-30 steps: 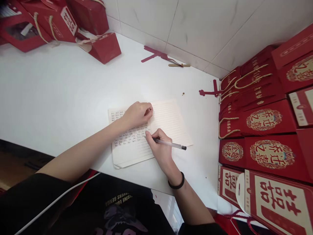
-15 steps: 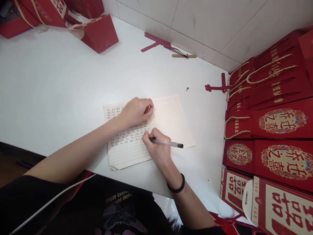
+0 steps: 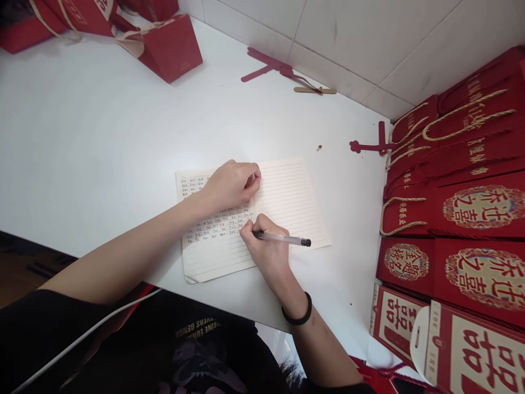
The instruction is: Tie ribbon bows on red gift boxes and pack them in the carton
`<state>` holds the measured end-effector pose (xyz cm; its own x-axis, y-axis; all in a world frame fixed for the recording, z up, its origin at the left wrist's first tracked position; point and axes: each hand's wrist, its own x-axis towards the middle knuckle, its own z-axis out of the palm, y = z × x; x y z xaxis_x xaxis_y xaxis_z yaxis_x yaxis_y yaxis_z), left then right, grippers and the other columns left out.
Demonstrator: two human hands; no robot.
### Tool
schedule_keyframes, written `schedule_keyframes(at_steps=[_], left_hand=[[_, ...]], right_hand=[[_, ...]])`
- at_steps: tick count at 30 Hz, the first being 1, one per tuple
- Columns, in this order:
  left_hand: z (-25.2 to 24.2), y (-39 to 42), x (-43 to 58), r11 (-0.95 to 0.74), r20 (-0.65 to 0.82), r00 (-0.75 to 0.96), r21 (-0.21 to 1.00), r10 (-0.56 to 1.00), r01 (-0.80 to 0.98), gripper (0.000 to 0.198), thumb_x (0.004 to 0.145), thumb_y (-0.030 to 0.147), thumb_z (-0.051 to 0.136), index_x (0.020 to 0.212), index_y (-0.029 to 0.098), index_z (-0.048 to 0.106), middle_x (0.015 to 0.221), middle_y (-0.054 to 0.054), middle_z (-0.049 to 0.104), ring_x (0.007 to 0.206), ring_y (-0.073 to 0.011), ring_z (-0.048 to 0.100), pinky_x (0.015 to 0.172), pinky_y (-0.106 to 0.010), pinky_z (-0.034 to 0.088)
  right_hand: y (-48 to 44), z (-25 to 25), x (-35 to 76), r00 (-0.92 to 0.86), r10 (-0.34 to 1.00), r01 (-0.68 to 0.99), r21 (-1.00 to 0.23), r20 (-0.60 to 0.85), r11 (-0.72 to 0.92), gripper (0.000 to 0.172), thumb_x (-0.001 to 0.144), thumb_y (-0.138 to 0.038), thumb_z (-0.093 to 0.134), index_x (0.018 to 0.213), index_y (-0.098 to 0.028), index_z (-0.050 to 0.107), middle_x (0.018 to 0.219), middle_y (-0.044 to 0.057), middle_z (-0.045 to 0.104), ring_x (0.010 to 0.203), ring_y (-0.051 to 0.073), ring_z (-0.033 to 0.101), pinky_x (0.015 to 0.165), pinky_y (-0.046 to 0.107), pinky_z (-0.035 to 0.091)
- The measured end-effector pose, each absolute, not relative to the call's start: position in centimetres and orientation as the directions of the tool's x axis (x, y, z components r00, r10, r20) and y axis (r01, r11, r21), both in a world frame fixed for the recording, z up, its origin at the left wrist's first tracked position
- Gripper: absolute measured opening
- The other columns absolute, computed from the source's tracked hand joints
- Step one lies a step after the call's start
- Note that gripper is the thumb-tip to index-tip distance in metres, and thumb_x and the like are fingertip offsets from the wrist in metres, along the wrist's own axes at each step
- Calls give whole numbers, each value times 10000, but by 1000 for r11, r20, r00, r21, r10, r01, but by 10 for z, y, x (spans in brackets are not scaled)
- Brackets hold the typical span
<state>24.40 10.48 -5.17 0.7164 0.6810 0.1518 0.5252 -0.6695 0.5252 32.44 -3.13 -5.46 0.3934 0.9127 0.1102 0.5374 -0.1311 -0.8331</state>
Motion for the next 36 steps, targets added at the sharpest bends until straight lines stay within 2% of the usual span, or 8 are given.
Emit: schedule_keyframes(at_steps=[7,20,36], left_hand=[[-53,105,244,-676,161,717,519,678,523,150,803,127,397,733,160,526,666,-7,617,551,-120,501,720,-312,405],[-55,106,245,-678,177,711,521,680,518,157,805,142,394,733,164,532,662,-12,623,554,-125,510,697,-308,397],[-54,105,245,-668,155,713,524,684,527,170,819,146,394,729,163,538,680,-17,629,572,-131,523,704,-310,392]], right_hand=[[-32,-55,324,447,892,477,-860,60,-181,358,794,-275,513,520,-210,292,460,-63,325,443,89,322,443,233,263],[-32,-56,324,437,897,480,-862,71,-166,362,794,-289,515,535,-211,275,471,-64,313,453,90,298,448,237,256],[-32,-56,324,425,903,486,-857,60,-171,362,799,-295,522,527,-210,299,465,-62,335,448,94,330,448,236,272]])
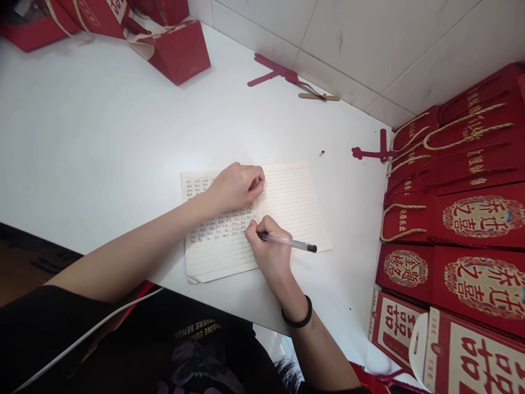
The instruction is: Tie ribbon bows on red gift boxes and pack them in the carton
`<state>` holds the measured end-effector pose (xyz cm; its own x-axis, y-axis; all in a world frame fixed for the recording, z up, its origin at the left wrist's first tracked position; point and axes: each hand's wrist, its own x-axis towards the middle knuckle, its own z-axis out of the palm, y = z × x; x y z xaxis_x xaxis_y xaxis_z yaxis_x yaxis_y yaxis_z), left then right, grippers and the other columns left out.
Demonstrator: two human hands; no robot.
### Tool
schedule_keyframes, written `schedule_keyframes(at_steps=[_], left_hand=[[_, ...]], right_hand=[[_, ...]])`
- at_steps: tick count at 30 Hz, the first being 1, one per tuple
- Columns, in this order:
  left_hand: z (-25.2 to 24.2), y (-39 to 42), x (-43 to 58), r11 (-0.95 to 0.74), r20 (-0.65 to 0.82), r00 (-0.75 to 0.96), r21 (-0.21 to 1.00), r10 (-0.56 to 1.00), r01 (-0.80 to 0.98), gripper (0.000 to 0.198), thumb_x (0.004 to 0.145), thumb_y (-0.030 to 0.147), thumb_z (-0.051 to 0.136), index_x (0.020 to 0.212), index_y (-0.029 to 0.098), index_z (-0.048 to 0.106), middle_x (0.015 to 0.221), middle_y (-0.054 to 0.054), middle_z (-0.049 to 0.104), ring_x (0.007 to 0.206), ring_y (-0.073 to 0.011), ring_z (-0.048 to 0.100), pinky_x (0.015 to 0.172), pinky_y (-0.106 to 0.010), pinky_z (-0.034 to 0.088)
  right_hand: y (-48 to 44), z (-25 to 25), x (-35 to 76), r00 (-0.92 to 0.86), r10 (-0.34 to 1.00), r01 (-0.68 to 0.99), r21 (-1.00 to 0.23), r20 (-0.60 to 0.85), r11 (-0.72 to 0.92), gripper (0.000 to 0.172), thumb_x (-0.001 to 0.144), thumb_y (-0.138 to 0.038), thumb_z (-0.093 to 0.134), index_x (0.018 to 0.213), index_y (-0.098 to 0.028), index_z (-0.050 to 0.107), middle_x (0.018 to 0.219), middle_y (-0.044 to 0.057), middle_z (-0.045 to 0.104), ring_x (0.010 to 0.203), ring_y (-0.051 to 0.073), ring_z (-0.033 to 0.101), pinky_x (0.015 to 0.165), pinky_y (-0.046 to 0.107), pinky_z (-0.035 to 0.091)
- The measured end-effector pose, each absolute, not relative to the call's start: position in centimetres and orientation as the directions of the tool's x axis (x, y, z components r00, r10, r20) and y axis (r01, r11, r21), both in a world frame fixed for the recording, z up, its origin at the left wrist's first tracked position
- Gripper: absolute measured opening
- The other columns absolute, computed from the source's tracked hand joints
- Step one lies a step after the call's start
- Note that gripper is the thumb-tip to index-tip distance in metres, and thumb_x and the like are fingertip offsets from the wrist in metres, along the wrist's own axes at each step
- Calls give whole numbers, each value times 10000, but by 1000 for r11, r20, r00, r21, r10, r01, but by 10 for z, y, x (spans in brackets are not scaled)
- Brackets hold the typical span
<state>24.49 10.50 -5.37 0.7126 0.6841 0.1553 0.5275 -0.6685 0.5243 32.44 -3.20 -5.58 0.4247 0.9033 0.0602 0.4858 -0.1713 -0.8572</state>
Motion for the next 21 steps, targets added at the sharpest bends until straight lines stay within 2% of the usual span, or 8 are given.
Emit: schedule_keyframes(at_steps=[8,12,18,21], left_hand=[[-55,105,244,-669,162,711,529,684,522,180,820,142,392,732,158,548,700,-22,635,583,-133,527,717,-311,390],[-54,104,245,-672,158,718,530,678,518,184,825,146,390,743,157,554,699,-26,636,595,-138,536,722,-314,391],[-54,105,245,-676,157,721,522,675,519,191,831,148,390,746,153,561,696,-30,640,582,-140,539,705,-313,398],[-56,106,245,-682,171,719,519,674,516,189,828,156,398,733,152,562,680,-26,633,574,-143,542,694,-313,407]], right_hand=[[-33,-56,324,416,903,538,-831,112,-145,353,773,-249,504,545,-209,238,488,-66,245,463,90,238,443,235,230],[-33,-55,324,432,898,500,-850,78,-167,348,778,-254,504,542,-212,251,487,-67,254,464,91,253,451,238,240],[-33,-55,323,423,900,519,-843,108,-143,346,771,-235,498,554,-212,229,500,-67,234,476,90,228,454,241,216],[-32,-55,324,429,901,450,-881,69,-147,350,782,-263,513,536,-209,269,485,-66,285,469,88,277,460,231,250]])
